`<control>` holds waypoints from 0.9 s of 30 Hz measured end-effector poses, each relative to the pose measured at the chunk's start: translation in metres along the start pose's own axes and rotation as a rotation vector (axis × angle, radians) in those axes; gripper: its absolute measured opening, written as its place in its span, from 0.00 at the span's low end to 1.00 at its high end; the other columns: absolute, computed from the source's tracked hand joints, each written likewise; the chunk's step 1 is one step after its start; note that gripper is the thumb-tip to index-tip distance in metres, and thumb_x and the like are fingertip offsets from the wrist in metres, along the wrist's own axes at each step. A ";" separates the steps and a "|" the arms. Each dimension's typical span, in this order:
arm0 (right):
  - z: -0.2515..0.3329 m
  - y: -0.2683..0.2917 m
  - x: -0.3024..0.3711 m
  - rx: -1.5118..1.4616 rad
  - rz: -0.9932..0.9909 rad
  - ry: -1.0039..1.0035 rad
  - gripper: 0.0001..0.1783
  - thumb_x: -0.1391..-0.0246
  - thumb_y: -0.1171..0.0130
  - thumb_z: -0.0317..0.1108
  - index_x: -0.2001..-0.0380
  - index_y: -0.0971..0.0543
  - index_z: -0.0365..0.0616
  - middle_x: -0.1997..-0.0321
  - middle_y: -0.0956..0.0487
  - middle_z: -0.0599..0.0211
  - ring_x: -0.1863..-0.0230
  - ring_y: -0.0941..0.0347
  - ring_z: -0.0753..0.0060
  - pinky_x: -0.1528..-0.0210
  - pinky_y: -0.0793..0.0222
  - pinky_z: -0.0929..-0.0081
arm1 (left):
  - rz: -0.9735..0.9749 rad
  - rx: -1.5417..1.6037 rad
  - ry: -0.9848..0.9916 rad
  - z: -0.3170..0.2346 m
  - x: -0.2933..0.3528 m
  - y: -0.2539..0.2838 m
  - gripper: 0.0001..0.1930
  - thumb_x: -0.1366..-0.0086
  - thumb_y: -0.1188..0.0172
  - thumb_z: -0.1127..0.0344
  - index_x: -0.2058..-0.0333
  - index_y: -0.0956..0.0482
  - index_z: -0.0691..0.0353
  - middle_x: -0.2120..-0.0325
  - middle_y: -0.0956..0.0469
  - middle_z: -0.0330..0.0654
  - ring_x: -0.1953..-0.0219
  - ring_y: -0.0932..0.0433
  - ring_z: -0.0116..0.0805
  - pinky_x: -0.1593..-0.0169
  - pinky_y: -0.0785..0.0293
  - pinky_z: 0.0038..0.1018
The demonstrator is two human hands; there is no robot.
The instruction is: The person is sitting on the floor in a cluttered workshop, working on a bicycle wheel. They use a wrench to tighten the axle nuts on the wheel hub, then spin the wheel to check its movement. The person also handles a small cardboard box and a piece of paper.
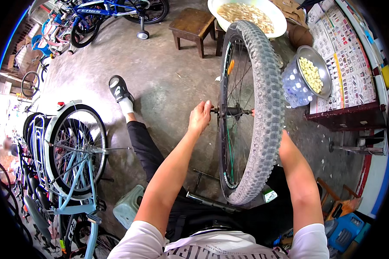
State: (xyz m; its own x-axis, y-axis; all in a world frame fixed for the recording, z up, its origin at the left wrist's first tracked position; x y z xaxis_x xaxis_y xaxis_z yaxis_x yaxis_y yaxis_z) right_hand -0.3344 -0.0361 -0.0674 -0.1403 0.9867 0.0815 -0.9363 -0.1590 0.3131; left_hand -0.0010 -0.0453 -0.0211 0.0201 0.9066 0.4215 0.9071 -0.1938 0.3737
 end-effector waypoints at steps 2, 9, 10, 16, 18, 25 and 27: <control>0.006 0.013 0.003 0.669 0.152 0.220 0.11 0.71 0.33 0.28 0.78 0.21 0.40 0.62 0.20 0.52 0.50 0.30 0.53 0.45 0.39 0.63 | 0.032 0.265 0.085 -0.014 0.008 -0.005 0.14 0.28 0.50 0.62 0.51 0.23 0.59 0.71 0.25 0.40 0.75 0.26 0.27 0.69 0.26 0.26; 0.010 0.003 -0.009 0.785 0.089 0.255 0.10 0.74 0.37 0.22 0.80 0.23 0.36 0.64 0.21 0.49 0.49 0.31 0.49 0.41 0.38 0.63 | -0.076 -0.152 -0.113 -0.006 -0.017 0.000 0.18 0.28 0.50 0.53 0.54 0.21 0.62 0.66 0.21 0.43 0.77 0.25 0.29 0.71 0.25 0.29; -0.008 0.005 -0.009 0.698 0.098 0.254 0.09 0.73 0.37 0.22 0.79 0.22 0.37 0.64 0.21 0.49 0.48 0.31 0.49 0.41 0.38 0.63 | -0.027 -0.099 -0.041 -0.004 -0.018 -0.001 0.20 0.28 0.50 0.52 0.55 0.20 0.63 0.66 0.21 0.43 0.76 0.24 0.29 0.71 0.25 0.30; 0.007 -0.013 -0.011 -0.420 0.153 -0.071 0.16 0.36 0.51 0.45 0.55 0.22 0.47 0.61 0.20 0.67 0.56 0.25 0.67 0.53 0.28 0.62 | -0.045 0.153 -0.171 0.000 -0.002 0.005 0.20 0.28 0.53 0.52 0.53 0.21 0.63 0.69 0.21 0.40 0.74 0.24 0.28 0.68 0.26 0.30; 0.006 -0.012 -0.007 -0.623 0.059 -0.281 0.16 0.34 0.53 0.44 0.53 0.23 0.48 0.61 0.21 0.70 0.58 0.25 0.69 0.58 0.26 0.64 | -0.121 -0.048 -0.209 0.001 -0.004 0.005 0.22 0.27 0.54 0.51 0.55 0.20 0.62 0.76 0.21 0.40 0.76 0.24 0.29 0.68 0.26 0.29; 0.111 -0.019 -0.006 0.989 0.186 0.111 0.07 0.44 0.43 0.35 0.65 0.19 0.47 0.65 0.21 0.62 0.60 0.25 0.55 0.52 0.34 0.59 | -0.126 0.010 -0.343 -0.008 -0.002 0.001 0.23 0.28 0.54 0.49 0.57 0.18 0.61 0.74 0.20 0.44 0.67 0.19 0.33 0.61 0.24 0.32; 0.111 -0.014 0.001 0.885 0.143 0.076 0.06 0.45 0.43 0.34 0.66 0.20 0.46 0.66 0.21 0.62 0.60 0.25 0.53 0.51 0.35 0.59 | -0.090 0.040 -0.342 -0.006 -0.003 -0.005 0.20 0.30 0.52 0.51 0.55 0.19 0.60 0.68 0.19 0.49 0.59 0.20 0.33 0.58 0.25 0.32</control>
State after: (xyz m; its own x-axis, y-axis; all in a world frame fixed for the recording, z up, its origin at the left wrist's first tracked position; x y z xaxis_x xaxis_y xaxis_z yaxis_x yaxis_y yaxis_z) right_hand -0.2856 -0.0368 0.0338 -0.2865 0.9502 0.1227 -0.3223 -0.2162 0.9216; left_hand -0.0081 -0.0498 -0.0190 0.0724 0.9937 0.0851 0.9272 -0.0985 0.3615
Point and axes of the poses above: each hand's wrist, its own x-axis away from the middle knuckle, its own y-axis out of the back of the hand, z = x × y, the point moved 5 cm from there along -x, towards the middle knuckle
